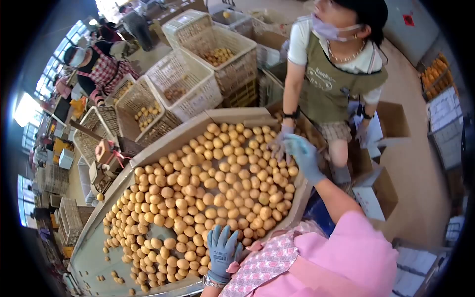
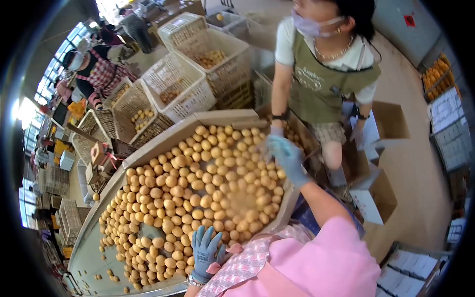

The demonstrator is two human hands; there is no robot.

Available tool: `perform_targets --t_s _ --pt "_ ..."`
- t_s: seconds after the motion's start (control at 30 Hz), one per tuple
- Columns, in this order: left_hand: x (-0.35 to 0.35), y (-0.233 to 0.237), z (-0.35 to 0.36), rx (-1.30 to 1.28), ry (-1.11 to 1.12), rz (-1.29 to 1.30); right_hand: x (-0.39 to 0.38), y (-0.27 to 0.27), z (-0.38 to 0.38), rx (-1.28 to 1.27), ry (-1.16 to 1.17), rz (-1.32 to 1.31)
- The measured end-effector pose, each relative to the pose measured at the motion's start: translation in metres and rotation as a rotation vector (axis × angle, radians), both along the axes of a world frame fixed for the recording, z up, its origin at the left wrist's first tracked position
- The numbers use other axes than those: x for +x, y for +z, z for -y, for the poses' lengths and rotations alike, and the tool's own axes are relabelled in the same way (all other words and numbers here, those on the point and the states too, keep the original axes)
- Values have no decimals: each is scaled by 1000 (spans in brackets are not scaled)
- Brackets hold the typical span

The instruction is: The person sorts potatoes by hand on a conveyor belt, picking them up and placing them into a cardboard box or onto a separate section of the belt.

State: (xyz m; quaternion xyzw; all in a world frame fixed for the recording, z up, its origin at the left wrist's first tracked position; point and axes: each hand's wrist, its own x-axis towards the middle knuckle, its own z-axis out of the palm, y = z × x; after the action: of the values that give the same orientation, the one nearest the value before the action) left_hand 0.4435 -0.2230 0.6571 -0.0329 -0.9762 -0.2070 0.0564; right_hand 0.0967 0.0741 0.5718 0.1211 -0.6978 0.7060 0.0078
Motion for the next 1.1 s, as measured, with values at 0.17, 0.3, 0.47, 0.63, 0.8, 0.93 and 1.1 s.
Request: perform_targets --t_s 0.17,0.3,0.47,0.63,0.8,0.93,1.1 --pt "19 -10 -18 41 -82 73 68 -141 -151 1141 -352 -52" --pt "18 -6 -30 -54 -138 153 27 -230 -150 1556 -123 -670" --pt "14 -6 -38 -74 -143 209 -61 -203 -120 1833 282 -98" --pt "18 -13 -41 -120 -221 220 -17 -217 -103 1767 228 138" --pt "19 -13 -46 -132 -259 254 94 -263 -50 1416 -146 -33" --pt "23 -23 -41 -165 -374 166 180 -226 -98 1227 -17 254" --pt "24 -26 -32 -220 -475 139 266 -262 -247 1288 -62 261"
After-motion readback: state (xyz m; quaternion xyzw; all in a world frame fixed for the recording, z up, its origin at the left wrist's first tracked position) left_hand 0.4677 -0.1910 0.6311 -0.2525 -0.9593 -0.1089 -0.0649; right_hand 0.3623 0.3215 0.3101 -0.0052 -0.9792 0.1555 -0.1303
